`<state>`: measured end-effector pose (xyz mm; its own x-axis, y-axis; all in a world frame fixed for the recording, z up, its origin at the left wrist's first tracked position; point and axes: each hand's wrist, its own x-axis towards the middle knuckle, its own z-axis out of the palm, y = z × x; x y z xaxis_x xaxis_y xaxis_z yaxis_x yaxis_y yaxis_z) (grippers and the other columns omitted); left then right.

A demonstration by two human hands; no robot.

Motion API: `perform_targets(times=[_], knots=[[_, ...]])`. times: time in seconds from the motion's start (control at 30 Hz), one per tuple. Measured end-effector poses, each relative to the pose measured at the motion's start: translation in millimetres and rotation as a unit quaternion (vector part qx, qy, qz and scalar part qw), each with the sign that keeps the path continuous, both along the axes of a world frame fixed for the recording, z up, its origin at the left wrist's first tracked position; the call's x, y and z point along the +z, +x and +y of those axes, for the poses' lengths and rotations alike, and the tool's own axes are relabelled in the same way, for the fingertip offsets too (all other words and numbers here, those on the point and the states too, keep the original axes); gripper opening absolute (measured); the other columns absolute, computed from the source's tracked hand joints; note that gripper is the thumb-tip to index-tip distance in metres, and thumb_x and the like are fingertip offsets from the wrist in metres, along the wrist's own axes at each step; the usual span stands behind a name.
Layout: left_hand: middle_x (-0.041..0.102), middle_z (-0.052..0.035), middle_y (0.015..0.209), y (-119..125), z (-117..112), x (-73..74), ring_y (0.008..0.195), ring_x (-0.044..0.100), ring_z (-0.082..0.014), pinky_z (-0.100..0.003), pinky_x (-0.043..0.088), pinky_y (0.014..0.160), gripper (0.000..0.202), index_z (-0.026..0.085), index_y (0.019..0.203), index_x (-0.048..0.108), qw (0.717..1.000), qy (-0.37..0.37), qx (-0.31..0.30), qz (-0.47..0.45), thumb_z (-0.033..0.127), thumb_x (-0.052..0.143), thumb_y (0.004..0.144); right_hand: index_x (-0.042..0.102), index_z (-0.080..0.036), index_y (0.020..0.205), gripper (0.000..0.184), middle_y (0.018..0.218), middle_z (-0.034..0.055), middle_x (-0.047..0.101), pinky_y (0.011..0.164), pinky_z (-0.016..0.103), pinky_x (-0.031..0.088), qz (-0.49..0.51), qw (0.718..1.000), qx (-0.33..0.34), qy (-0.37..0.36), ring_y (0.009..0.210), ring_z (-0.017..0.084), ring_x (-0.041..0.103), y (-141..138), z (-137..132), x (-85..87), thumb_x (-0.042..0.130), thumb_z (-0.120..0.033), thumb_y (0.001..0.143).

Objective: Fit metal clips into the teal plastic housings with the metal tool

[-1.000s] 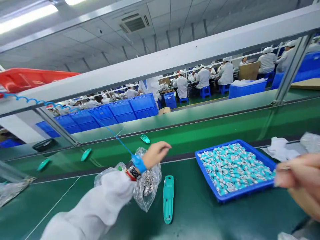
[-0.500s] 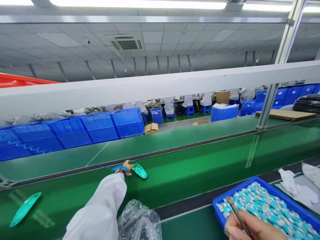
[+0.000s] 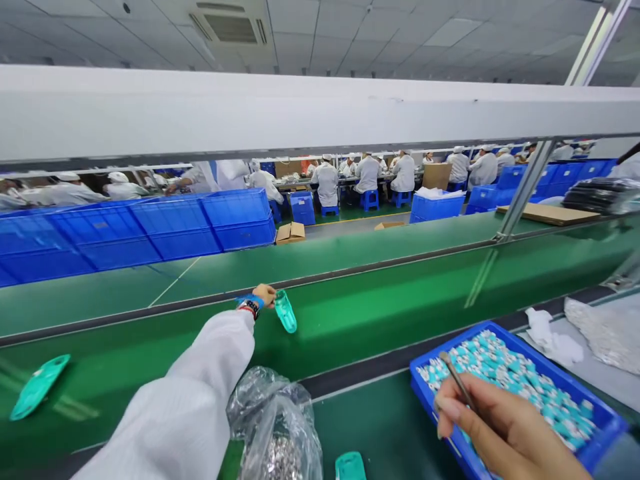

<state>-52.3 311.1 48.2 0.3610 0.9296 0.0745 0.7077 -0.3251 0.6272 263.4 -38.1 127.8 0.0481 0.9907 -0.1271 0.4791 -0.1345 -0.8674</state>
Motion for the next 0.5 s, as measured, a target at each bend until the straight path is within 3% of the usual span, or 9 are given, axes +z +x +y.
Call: perform_targets(times=[0.1,0.23,0.4,0.5], knots=[[0.05,0.0043,0.059,38.0,-18.4,26.9,0.05,0.048,-0.0028,-0.014,0.044,0.049,0.023,0.006,0.08,0.055,0.996,-0.072,0.025,0.035,0.028,0.052,0.087,0.058,-0.018,0.068,0.042,0.072,0.0054,0.056,0.056,0.013,0.044,-0.011,0.996,-0.051,0.072,0.063,0.008,0.052,8.7,-13.0,10.9,0.046,-0.056,0.08],[0.057,0.0031,0.062,99.9,-72.2,49.2,0.057,0.055,-0.0048,-0.016,0.049,0.06,0.011,0.006,0.086,0.06,0.985,-0.149,-0.051,0.069,0.014,0.053,0.083,0.058,-0.016,0.071,0.038,0.071,0.0032,0.056,0.049,0.011,0.041,0.011,0.989,-0.09,0.119,0.056,0.005,0.048,13.0,-31.6,24.9,0.05,-0.051,0.08],[0.06,0.0014,0.061,164.8,-165.9,42.9,0.054,0.056,-0.0064,-0.015,0.045,0.057,0.014,0.01,0.081,0.064,0.959,-0.205,-0.153,0.122,0.012,0.05,0.077,0.056,-0.014,0.069,0.034,0.06,0.0009,0.047,0.046,0.01,0.037,0.009,0.986,-0.084,0.144,0.052,0.003,0.043,24.6,-52.9,36.8,0.049,-0.043,0.084],[0.062,0.0009,0.063,185.5,-208.3,31.0,0.052,0.055,-0.0068,-0.015,0.041,0.053,0.014,0.012,0.078,0.063,0.948,-0.206,-0.186,0.154,0.012,0.05,0.073,0.057,-0.014,0.072,0.032,0.053,-0.0011,0.039,0.038,0.013,0.028,0.012,0.977,-0.146,0.152,0.043,0.002,0.033,48.7,-76.4,39.6,0.052,-0.044,0.082]])
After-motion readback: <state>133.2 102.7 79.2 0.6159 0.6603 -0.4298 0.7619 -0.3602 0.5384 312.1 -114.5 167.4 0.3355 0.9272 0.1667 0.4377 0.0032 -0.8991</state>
